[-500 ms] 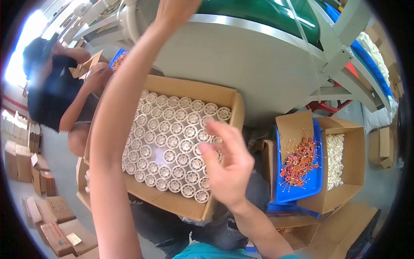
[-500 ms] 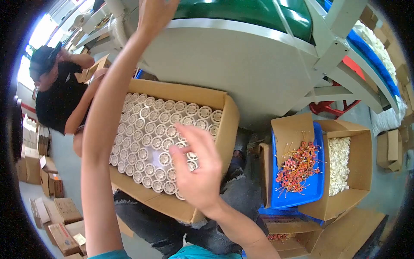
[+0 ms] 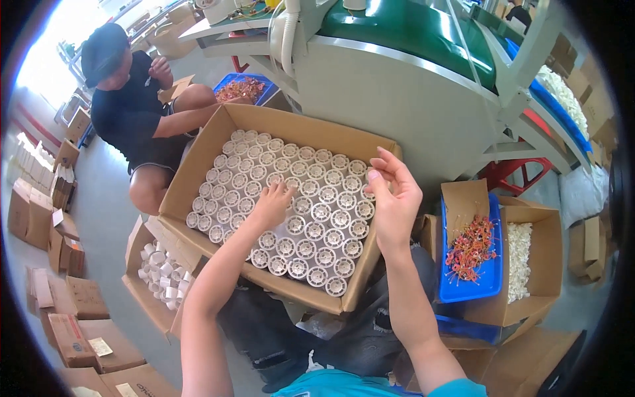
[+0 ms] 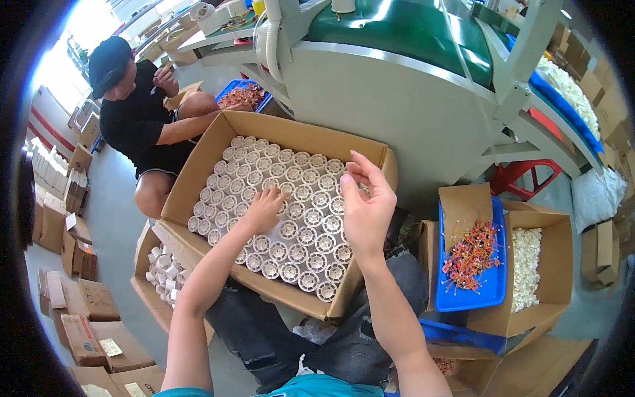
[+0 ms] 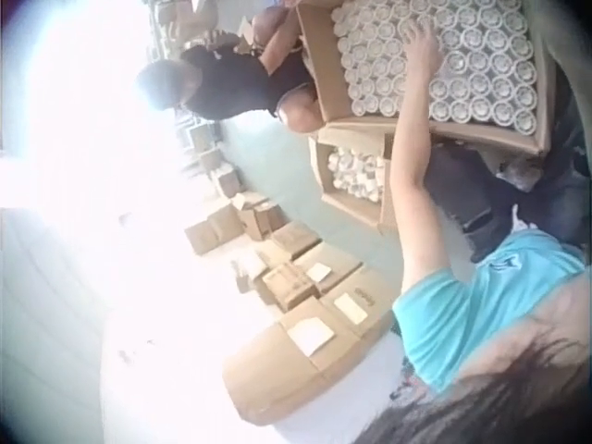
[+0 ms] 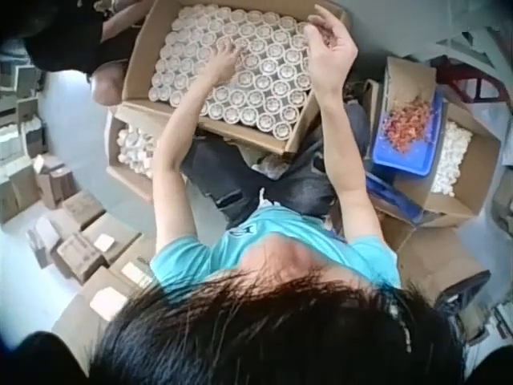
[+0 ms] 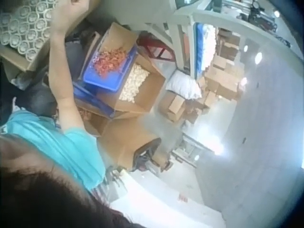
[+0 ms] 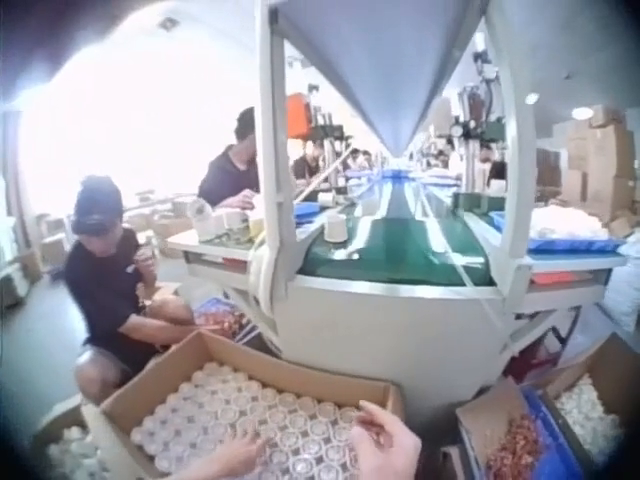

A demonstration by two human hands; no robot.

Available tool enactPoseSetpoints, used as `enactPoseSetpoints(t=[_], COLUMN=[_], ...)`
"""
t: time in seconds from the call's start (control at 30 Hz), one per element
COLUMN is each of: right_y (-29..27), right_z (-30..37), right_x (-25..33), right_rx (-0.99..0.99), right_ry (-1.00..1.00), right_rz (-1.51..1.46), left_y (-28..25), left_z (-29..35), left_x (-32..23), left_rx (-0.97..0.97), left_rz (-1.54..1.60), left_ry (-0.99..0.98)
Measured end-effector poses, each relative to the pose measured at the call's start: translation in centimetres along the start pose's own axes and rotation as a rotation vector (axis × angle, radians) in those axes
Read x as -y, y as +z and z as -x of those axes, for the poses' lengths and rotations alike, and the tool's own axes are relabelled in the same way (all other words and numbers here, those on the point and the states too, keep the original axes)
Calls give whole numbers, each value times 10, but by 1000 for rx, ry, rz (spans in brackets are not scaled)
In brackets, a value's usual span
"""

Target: The person assembles electronic components by hand, inserting small wire components into white cylindrical plastic housings.

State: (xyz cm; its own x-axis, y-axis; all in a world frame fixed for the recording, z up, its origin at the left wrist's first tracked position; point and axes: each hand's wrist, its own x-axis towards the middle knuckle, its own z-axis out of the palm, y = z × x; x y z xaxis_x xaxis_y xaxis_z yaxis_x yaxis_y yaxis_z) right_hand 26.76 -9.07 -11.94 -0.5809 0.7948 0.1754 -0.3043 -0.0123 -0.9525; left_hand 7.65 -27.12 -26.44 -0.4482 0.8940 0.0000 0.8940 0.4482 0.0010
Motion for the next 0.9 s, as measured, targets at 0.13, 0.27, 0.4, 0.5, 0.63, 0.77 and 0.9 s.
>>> enactPoseSetpoints(t=[0.13, 0.27, 0.4, 0.5, 0.63, 0.77, 0.9], right_y=[-1, -26, -149, -304, -416, -446, -403], right_z=[-1, 9, 17, 8, 23, 22, 10], right_x=[-9, 11, 32, -8, -38, -56, -68], right_rx=[-8, 10, -312, -504, -578, -499, -397], right_ry=[-72, -141, -367, -45, 301, 318, 326], right_rz=[191, 109, 573, 858, 1294, 1428, 1615], left_y=[49, 32, -56, -88, -131, -128, -115], left_z=[3, 12, 18, 16, 38, 46, 59], left_x=[16, 10, 10, 4, -52, -92, -80], left_rx=[79, 126, -12, -241, -225, -159, -73], left_rz=[-107, 26, 215, 955, 2167, 2423, 2373], left_ry=[24, -70, -249, -342, -134, -61, -90])
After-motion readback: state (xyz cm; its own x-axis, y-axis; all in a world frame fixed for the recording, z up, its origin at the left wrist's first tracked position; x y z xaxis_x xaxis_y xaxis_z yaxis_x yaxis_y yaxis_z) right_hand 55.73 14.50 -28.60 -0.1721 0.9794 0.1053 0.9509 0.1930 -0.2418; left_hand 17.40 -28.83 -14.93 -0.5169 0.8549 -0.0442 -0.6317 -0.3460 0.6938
